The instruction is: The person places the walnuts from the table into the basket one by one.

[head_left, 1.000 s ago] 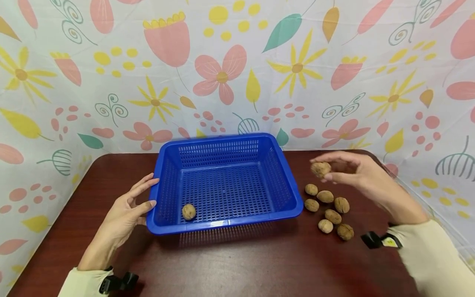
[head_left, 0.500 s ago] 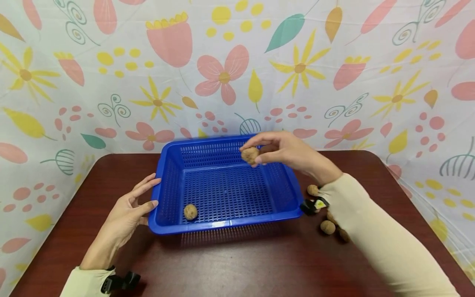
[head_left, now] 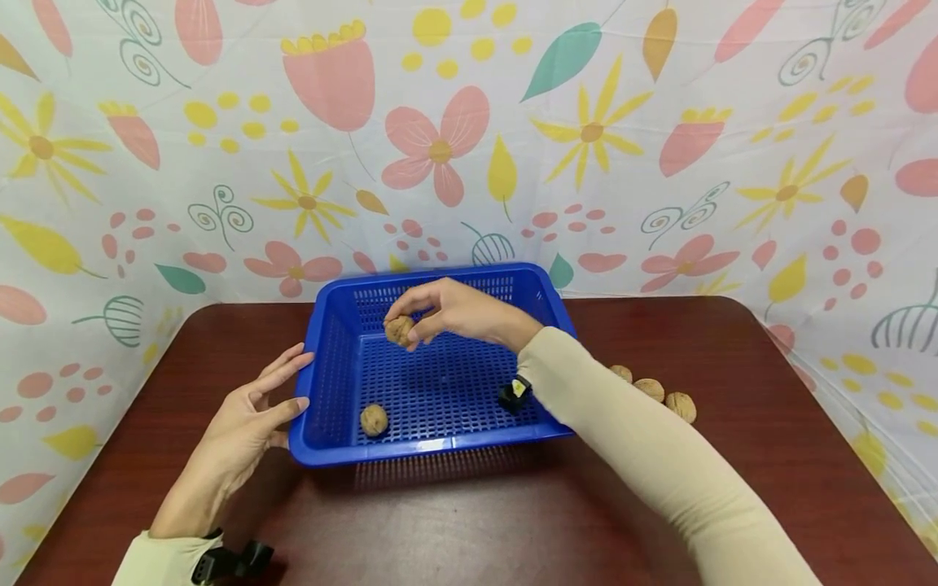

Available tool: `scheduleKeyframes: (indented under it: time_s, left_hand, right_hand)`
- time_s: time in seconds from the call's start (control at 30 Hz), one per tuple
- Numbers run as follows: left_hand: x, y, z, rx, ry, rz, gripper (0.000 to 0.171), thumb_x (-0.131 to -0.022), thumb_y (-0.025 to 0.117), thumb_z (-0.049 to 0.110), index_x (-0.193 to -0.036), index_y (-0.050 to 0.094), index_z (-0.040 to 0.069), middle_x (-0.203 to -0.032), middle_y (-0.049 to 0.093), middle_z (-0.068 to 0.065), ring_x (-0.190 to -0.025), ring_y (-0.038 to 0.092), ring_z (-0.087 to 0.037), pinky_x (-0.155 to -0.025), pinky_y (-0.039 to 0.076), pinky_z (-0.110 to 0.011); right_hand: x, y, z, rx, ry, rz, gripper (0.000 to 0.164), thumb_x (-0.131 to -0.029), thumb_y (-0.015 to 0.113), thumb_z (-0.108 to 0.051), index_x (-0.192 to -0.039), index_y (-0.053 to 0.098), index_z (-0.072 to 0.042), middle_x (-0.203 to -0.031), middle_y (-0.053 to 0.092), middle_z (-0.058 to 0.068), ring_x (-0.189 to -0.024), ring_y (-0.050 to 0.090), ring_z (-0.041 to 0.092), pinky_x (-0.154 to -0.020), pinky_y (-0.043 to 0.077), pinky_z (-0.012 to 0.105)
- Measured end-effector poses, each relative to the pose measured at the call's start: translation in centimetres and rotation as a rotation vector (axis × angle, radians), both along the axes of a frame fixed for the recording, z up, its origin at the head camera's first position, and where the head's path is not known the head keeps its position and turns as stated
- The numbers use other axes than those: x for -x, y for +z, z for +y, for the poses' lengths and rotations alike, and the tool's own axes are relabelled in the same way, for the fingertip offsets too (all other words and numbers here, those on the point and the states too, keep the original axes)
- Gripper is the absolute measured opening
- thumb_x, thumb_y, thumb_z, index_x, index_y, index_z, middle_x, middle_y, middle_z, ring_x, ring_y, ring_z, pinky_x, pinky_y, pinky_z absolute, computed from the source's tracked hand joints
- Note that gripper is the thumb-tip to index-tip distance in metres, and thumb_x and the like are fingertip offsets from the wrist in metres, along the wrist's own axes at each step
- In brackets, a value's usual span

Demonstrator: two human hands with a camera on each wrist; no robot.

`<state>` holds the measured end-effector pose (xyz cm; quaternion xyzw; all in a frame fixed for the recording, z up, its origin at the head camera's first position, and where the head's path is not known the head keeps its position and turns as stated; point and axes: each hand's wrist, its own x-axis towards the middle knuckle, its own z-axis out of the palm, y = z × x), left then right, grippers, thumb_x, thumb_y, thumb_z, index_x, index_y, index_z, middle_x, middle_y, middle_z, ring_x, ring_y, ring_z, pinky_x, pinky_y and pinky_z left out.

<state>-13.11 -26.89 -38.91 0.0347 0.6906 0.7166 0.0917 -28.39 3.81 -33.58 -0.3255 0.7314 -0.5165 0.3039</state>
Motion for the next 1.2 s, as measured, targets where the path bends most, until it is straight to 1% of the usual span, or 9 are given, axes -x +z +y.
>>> scheduleKeyframes:
  time_s: [0.1, 0.17, 0.37, 0.47, 0.53, 0.7, 0.9, 1.07, 1.2]
  left_hand:
    - [0.0, 0.0, -0.1, 0.019, 0.001, -0.005, 0.065, -0.103, 0.064, 0.004, -0.162, 0.035, 0.001, -0.177, 0.014, -0.003, -0.104, 0.076, -0.013, -0.069, 0.066, -0.039]
    - [0.0, 0.1, -0.2, 0.025, 0.004, -0.008, 0.065, -0.103, 0.064, 0.004, -0.162, 0.036, 0.002, -0.178, 0.013, -0.004, -0.108, 0.075, -0.011, -0.069, 0.066, -0.038]
    - [0.0, 0.2, -0.2, 0.001, 0.0, -0.023, 0.065, -0.104, 0.063, 0.003, -0.162, 0.035, 0.002, -0.178, 0.008, -0.007, -0.115, 0.071, -0.006, -0.071, 0.066, -0.038]
    - [0.1, 0.1, -0.2, -0.012, -0.007, -0.027, 0.065, -0.104, 0.063, 0.003, -0.162, 0.035, 0.003, -0.178, 0.007, -0.007, -0.116, 0.071, -0.007, -0.073, 0.066, -0.039]
    - [0.1, 0.1, -0.2, -0.013, -0.006, -0.027, 0.065, -0.104, 0.062, 0.003, -0.162, 0.034, 0.002, -0.178, 0.007, -0.008, -0.115, 0.071, -0.007, -0.073, 0.066, -0.038]
    - [0.1, 0.1, -0.2, -0.008, -0.006, -0.031, 0.065, -0.104, 0.062, 0.003, -0.162, 0.035, 0.003, -0.178, 0.007, -0.008, -0.114, 0.072, -0.009, -0.072, 0.066, -0.038]
    - [0.0, 0.1, -0.2, -0.007, -0.004, -0.033, 0.065, -0.104, 0.062, 0.003, -0.162, 0.035, 0.004, -0.178, 0.006, -0.008, -0.113, 0.073, -0.01, -0.071, 0.066, -0.038]
    - [0.1, 0.1, -0.2, -0.006, -0.003, -0.031, 0.065, -0.104, 0.062, 0.003, -0.162, 0.035, 0.004, -0.178, 0.007, -0.007, -0.114, 0.072, -0.009, -0.071, 0.066, -0.037]
    - [0.1, 0.1, -0.2, -0.007, -0.004, -0.034, 0.064, -0.104, 0.062, 0.003, -0.162, 0.035, 0.003, -0.178, 0.007, -0.007, -0.115, 0.071, -0.008, -0.071, 0.066, -0.037]
  right_hand:
    - [0.3, -1.2, -1.3, -0.025, 0.018, -0.014, 0.035, -0.098, 0.07, -0.003, -0.133, 0.069, -0.008, -0.131, 0.071, 0.009, -0.1, 0.077, 0.026, -0.096, 0.059, 0.052]
    - [0.5, -1.9, -2.0, -0.039, 0.036, -0.022, 0.036, -0.097, 0.071, -0.004, -0.132, 0.07, -0.009, -0.133, 0.07, 0.009, -0.1, 0.077, 0.025, -0.101, 0.057, 0.056]
    - [0.9, -3.4, -3.8, -0.084, 0.111, -0.064, 0.038, -0.096, 0.072, -0.004, -0.133, 0.07, -0.007, -0.149, 0.06, 0.01, -0.099, 0.077, 0.024, -0.102, 0.057, 0.055]
    - [0.9, -4.0, -4.5, -0.106, 0.14, -0.076, 0.039, -0.095, 0.072, -0.003, -0.134, 0.069, -0.005, -0.151, 0.058, 0.013, -0.097, 0.077, 0.026, -0.101, 0.057, 0.057]
    - [0.8, -4.4, -4.9, -0.13, 0.152, -0.072, 0.04, -0.095, 0.072, -0.003, -0.135, 0.069, -0.004, -0.152, 0.058, 0.013, -0.096, 0.077, 0.025, -0.098, 0.058, 0.055]
    - [0.9, -5.4, -6.0, -0.199, 0.174, -0.026, 0.038, -0.095, 0.072, -0.003, -0.132, 0.071, -0.007, -0.149, 0.061, 0.013, -0.092, 0.077, 0.022, -0.089, 0.061, 0.045]
    - [0.8, -6.0, -7.0, -0.241, 0.164, 0.005, 0.037, -0.094, 0.072, 0.0, -0.13, 0.073, -0.008, -0.147, 0.062, 0.016, -0.088, 0.076, 0.02, -0.082, 0.061, 0.038]
    - [0.6, -6.4, -7.3, -0.255, 0.162, -0.011, 0.037, -0.094, 0.071, 0.0, -0.13, 0.073, -0.008, -0.149, 0.06, 0.015, -0.09, 0.075, 0.017, -0.082, 0.061, 0.033]
    - [0.3, -6.3, -7.1, -0.265, 0.177, -0.01, 0.041, -0.095, 0.069, 0.001, -0.134, 0.071, -0.01, -0.149, 0.061, 0.012, -0.096, 0.075, 0.017, -0.087, 0.062, 0.035]
